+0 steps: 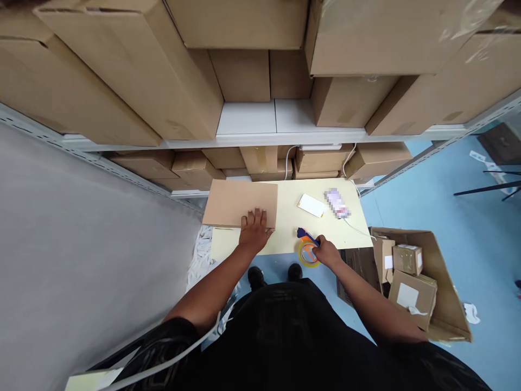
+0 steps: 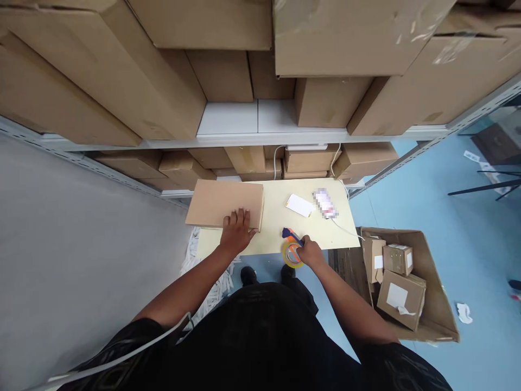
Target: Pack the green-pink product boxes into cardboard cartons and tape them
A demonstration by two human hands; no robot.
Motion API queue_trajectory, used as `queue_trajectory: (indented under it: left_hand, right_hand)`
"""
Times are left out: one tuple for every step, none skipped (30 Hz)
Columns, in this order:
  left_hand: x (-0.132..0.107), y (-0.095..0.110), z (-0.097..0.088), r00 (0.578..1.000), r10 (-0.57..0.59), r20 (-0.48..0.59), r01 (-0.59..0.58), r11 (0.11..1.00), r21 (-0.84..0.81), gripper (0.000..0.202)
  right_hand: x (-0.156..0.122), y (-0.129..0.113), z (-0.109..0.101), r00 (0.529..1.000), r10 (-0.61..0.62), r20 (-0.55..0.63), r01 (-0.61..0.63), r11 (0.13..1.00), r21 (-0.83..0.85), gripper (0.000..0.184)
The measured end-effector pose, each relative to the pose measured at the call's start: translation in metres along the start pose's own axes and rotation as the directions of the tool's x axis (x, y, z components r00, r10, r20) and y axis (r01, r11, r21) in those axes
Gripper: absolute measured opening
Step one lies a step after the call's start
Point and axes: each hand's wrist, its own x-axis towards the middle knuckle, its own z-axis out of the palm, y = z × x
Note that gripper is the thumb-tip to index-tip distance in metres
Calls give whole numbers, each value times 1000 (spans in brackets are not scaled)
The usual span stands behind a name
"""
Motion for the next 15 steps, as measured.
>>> queue_trajectory:
  left_hand:
    - [1, 5, 0, 1000, -15, -3, 15, 1000, 0, 78]
    - [2, 10, 0, 1000, -29, -5, 29, 1000, 0, 79]
    - [3, 15, 0, 999, -44, -8, 44, 999, -1, 80]
    - [4, 21, -1, 998, -61, -10, 61, 998, -4, 80]
    - [5, 26, -2, 997, -80, -12, 80, 997, -9, 81]
    - [5, 30, -4, 995, -101, -15, 101, 995, -21, 81]
    - [4, 34, -7, 993, -121, -17, 120, 992, -40, 80]
    - [2, 35, -10, 991, -133, -21, 131, 989, -66, 77]
    - [-2, 35, -14, 991, -134, -27, 131, 986, -99, 74]
    - [-8, 32, -18, 991, -126, -40, 119, 984, -135, 70]
    - [-16, 27, -23, 992, -110, -61, 99, 981, -169, 65]
    - [-25, 19, -27, 991, -95, -92, 75, 977, -199, 60]
    - [-36, 9, -30, 988, -87, -129, 57, 973, -225, 55]
    - [-47, -3, -32, 981, -95, -170, 51, 968, -247, 51]
    - [-59, -17, -33, 970, -125, -207, 66, 960, -271, 48]
  right_hand:
    - [8, 5, -3, 999, -5, -41, 3, 1000, -29, 25]
    - [17, 7, -6, 997, -11, -75, 7, 999, -51, 25]
    - [26, 9, -7, 995, -18, -101, 11, 998, -67, 24]
    - [35, 9, -8, 993, -25, -117, 16, 997, -76, 24]
    - [44, 9, -8, 992, -33, -123, 23, 996, -81, 25]
    - [52, 7, -7, 992, -36, -121, 26, 996, -83, 25]
    - [59, 6, -6, 993, -39, -112, 30, 996, -84, 26]
    - [66, 5, -5, 994, -43, -103, 34, 996, -86, 28]
    - [71, 4, -4, 995, -48, -93, 40, 995, -88, 29]
    - [75, 3, -4, 995, -52, -82, 44, 995, -89, 30]
    - [77, 4, -3, 996, -55, -70, 49, 995, -88, 31]
    - [79, 4, -4, 997, -58, -59, 53, 995, -88, 33]
    - [79, 6, -4, 997, -61, -47, 57, 995, -87, 34]
    - [80, 8, -5, 997, -66, -35, 63, 994, -85, 34]
    - [79, 10, -6, 997, -72, -23, 70, 994, -83, 34]
